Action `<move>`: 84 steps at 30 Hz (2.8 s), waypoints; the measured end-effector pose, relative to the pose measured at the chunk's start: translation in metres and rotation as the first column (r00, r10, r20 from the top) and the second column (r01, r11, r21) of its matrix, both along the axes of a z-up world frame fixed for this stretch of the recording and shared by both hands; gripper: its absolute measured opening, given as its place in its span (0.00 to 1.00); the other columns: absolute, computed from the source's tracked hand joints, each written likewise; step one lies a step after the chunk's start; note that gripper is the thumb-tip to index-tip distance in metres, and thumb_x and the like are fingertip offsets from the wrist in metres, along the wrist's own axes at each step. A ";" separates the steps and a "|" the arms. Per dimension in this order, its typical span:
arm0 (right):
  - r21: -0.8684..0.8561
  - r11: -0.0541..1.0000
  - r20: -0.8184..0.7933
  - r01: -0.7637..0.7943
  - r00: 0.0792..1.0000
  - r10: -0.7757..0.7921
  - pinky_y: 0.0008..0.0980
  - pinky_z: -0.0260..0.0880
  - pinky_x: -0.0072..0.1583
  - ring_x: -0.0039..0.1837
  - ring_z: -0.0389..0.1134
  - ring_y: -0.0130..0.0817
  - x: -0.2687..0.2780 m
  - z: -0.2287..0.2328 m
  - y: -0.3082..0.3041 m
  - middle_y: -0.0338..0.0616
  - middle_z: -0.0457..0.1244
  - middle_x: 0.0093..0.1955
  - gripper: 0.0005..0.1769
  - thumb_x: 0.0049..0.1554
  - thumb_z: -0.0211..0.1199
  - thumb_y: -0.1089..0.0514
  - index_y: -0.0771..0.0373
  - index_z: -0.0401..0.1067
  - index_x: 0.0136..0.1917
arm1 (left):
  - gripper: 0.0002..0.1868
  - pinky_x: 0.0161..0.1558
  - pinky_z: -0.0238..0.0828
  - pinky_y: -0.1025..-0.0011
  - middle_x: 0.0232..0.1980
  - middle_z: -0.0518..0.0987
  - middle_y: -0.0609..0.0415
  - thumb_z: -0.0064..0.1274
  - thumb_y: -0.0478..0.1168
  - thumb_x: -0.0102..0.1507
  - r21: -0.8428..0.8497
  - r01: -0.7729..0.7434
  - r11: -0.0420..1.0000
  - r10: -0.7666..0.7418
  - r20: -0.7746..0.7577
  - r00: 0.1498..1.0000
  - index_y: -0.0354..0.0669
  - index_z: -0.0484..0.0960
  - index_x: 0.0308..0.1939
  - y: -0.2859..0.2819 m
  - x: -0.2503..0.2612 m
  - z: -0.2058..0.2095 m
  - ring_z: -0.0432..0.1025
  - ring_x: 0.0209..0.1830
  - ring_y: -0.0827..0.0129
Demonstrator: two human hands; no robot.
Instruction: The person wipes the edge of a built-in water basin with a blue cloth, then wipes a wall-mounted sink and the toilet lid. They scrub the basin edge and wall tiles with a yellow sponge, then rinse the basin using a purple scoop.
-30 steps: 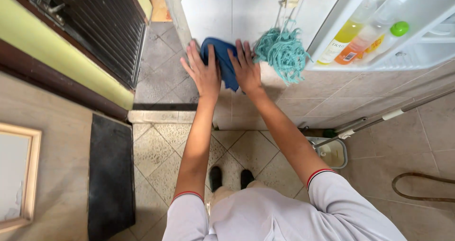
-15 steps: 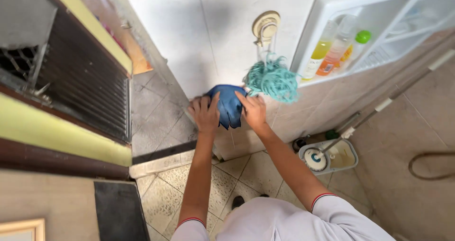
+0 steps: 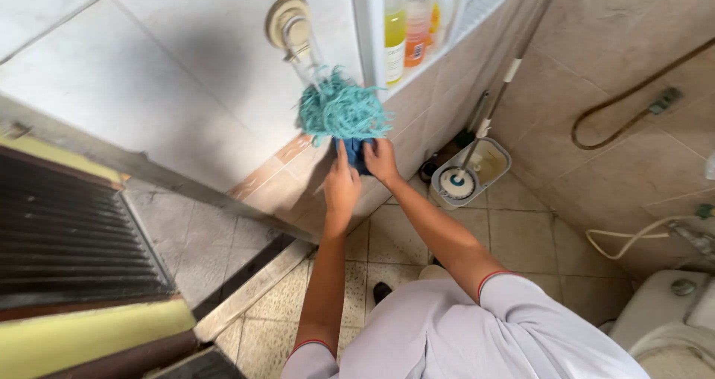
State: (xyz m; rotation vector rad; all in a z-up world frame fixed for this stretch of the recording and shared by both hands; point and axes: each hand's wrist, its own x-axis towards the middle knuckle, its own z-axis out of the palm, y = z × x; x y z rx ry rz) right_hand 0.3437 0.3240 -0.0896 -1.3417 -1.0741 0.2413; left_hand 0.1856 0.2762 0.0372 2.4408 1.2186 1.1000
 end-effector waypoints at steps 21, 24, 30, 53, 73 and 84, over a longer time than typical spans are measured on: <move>0.024 0.992 -0.941 0.128 0.337 -0.021 0.54 0.78 0.51 0.55 0.71 0.44 0.297 0.076 0.069 0.57 0.62 0.62 0.41 0.65 0.60 0.40 0.53 0.45 0.81 | 0.14 0.43 0.84 0.75 0.48 0.74 0.52 0.52 0.40 0.71 -0.460 0.493 0.739 0.466 0.877 0.121 0.42 0.72 0.60 0.019 0.342 0.008 0.79 0.48 0.66; 0.048 0.994 -0.847 0.095 0.532 -0.009 0.34 0.76 0.43 0.45 0.68 0.34 0.319 0.083 0.066 0.44 0.62 0.49 0.16 0.62 0.64 0.53 0.57 0.63 0.59 | 0.11 0.43 0.81 0.77 0.49 0.74 0.51 0.56 0.39 0.69 -0.533 0.414 0.738 0.562 0.825 0.061 0.45 0.71 0.52 0.027 0.368 0.004 0.79 0.48 0.65; 0.060 0.993 -0.637 0.097 0.770 -0.036 0.26 0.61 0.50 0.48 0.56 0.30 0.326 0.087 0.053 0.38 0.53 0.47 0.21 0.45 0.55 0.76 0.54 0.56 0.46 | 0.28 0.48 0.78 0.68 0.50 0.65 0.55 0.63 0.27 0.60 -0.547 0.279 0.789 0.608 0.760 -0.230 0.56 0.57 0.43 0.048 0.352 0.000 0.73 0.47 0.65; 0.412 0.892 0.567 -0.187 0.819 -0.090 0.42 0.71 0.58 0.52 0.70 0.45 0.367 0.166 0.012 0.45 0.70 0.50 0.10 0.58 0.66 0.70 0.61 0.80 0.51 | 0.13 0.29 0.70 0.75 0.39 0.70 0.55 0.61 0.30 0.58 0.758 -0.193 0.623 0.127 0.145 0.981 0.49 0.73 0.36 0.059 0.285 0.001 0.69 0.32 0.69; 0.399 0.845 0.577 -0.356 0.813 0.070 0.27 0.74 0.38 0.34 0.68 0.32 0.221 0.171 0.005 0.39 0.64 0.33 0.05 0.55 0.68 0.68 0.61 0.79 0.44 | 0.12 0.38 0.79 0.75 0.44 0.74 0.58 0.48 0.39 0.67 0.630 -0.378 0.679 0.379 0.139 0.915 0.53 0.83 0.52 0.032 0.189 0.004 0.76 0.37 0.71; 0.384 0.855 0.561 -0.349 0.824 0.084 0.26 0.74 0.38 0.35 0.69 0.30 0.216 0.156 0.001 0.35 0.65 0.33 0.10 0.52 0.70 0.70 0.60 0.81 0.45 | 0.12 0.41 0.78 0.74 0.45 0.79 0.57 0.60 0.39 0.62 0.666 -0.427 0.612 0.430 0.173 0.886 0.50 0.84 0.51 0.016 0.190 0.033 0.77 0.41 0.71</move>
